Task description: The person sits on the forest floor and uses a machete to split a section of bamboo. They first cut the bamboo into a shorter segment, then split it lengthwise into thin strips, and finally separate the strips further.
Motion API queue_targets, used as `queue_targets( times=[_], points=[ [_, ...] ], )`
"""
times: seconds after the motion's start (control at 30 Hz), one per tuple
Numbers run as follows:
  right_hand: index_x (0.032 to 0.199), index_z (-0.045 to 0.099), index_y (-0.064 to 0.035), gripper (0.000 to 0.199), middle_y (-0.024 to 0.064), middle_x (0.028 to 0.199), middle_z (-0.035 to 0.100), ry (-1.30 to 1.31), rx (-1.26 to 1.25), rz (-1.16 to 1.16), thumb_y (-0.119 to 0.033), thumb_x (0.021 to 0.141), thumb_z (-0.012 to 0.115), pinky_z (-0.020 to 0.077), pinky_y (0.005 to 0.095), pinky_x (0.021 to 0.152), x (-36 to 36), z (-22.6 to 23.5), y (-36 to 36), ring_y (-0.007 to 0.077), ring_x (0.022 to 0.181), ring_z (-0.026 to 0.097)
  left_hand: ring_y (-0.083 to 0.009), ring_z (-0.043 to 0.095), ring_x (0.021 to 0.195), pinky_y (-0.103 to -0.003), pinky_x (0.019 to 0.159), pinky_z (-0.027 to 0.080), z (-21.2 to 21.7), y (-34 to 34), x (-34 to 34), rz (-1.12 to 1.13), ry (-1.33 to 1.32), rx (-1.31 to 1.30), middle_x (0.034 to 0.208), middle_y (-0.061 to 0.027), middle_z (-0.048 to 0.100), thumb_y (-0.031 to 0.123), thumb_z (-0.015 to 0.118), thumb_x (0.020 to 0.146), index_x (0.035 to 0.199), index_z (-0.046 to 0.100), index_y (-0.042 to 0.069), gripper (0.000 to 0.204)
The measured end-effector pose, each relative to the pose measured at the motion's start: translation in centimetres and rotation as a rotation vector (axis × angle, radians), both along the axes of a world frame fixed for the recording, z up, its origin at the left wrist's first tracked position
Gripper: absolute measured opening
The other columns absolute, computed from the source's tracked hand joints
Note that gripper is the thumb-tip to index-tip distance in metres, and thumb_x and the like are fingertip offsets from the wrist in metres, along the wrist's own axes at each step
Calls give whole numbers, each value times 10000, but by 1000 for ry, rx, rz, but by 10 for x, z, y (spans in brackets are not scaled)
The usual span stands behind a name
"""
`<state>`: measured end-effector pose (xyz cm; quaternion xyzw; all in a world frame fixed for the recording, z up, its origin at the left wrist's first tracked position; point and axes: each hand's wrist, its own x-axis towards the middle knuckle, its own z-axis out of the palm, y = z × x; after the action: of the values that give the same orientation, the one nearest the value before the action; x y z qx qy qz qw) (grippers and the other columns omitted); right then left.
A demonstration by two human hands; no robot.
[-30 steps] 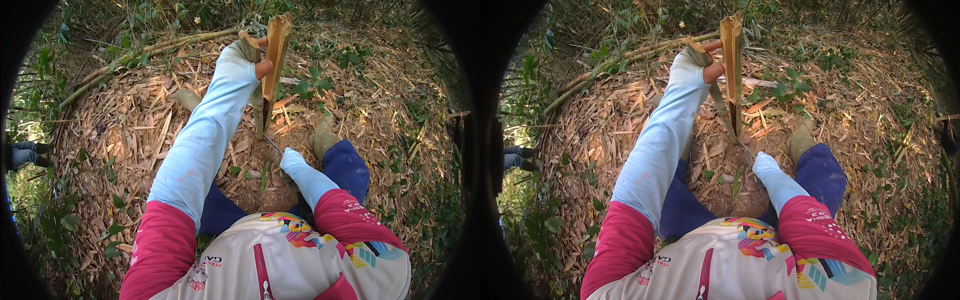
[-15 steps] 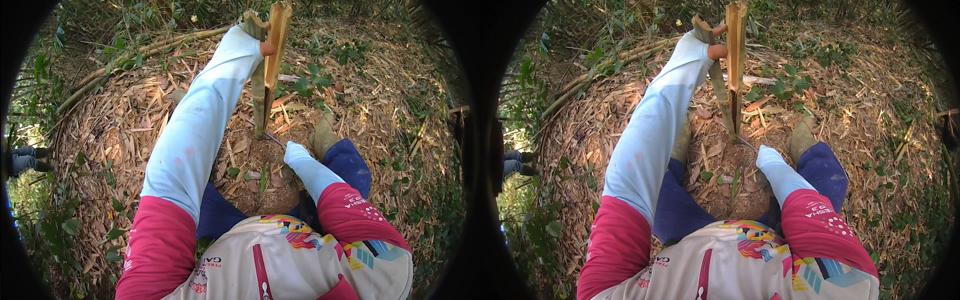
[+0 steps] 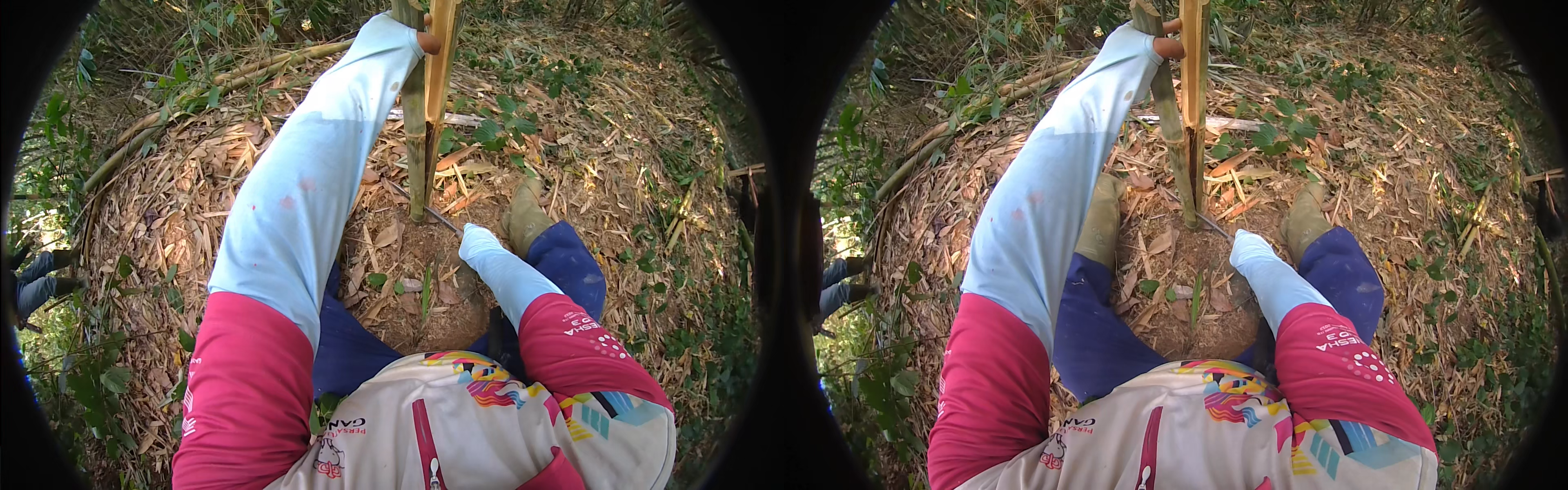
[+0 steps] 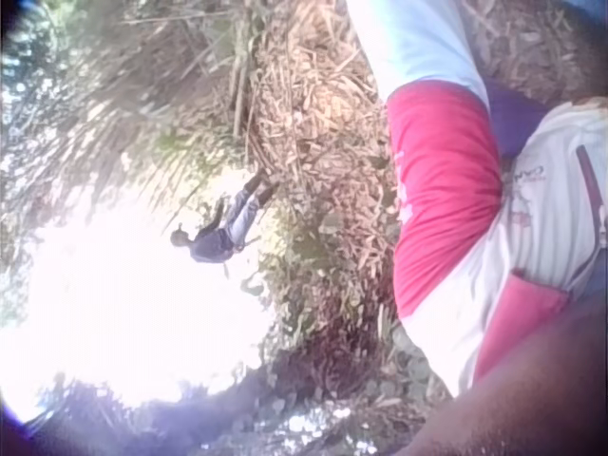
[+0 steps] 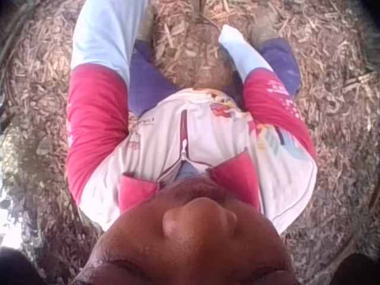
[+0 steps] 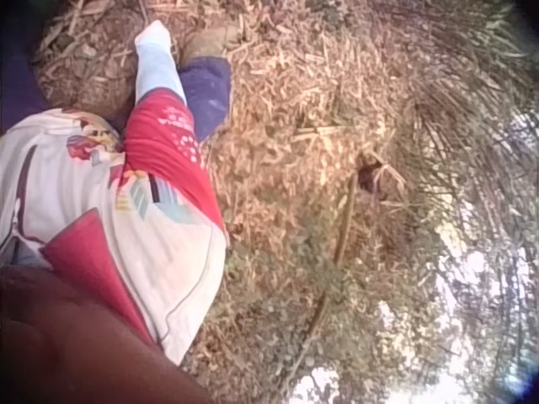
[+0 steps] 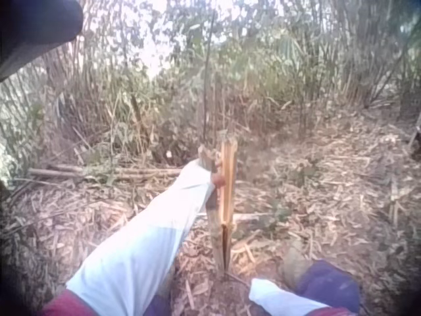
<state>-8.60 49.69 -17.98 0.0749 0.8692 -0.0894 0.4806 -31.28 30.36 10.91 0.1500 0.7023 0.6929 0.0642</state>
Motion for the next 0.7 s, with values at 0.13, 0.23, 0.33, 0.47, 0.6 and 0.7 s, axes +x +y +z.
queue_targets(
  times=[0.13,0.23,0.33,0.47,0.6,0.7],
  points=[
    [1139,607,-24,380,250,1101,662,-104,24,-52,-325,907,631,504,472,890,7,-15,-13,415,1064,629,-224,593,1008,-335,885,472,3,-5,-3,38,0,34,1088,-139,617,384,808,710,1391,456,-29,871],
    [1091,609,-22,351,259,1032,665,52,-55,-73,-328,918,614,497,492,832,19,-3,-23,432,1001,636,-227,590,1015,-337,889,471,6,-24,-3,108,-4,65,1098,-142,613,391,808,712,1391,451,-29,874],
    [1035,597,-13,271,285,928,651,249,-229,-108,-255,913,589,485,504,796,46,23,-17,461,933,632,-231,587,1023,-339,893,469,8,-45,4,160,-7,104,1108,-145,609,398,807,714,1391,446,-28,878],
    [1018,585,-2,232,309,926,635,265,-269,-205,-201,899,564,485,500,788,71,90,-23,469,918,628,-236,583,1033,-342,898,467,11,-52,15,169,-9,175,1122,-149,604,407,807,717,1391,439,-27,882],
    [1022,554,-12,312,245,885,613,354,-410,-481,-218,828,683,479,440,762,81,110,-19,388,833,612,-240,578,1043,-344,903,464,20,-57,35,176,-11,238,1136,-154,599,417,806,720,1391,433,-26,886],
    [986,535,-28,253,110,772,545,586,-427,-488,-139,829,699,457,354,681,75,151,-13,222,723,532,-244,575,1051,-346,907,463,25,-56,43,170,-14,281,1146,-157,595,424,806,722,1391,428,-25,890]
  ],
)
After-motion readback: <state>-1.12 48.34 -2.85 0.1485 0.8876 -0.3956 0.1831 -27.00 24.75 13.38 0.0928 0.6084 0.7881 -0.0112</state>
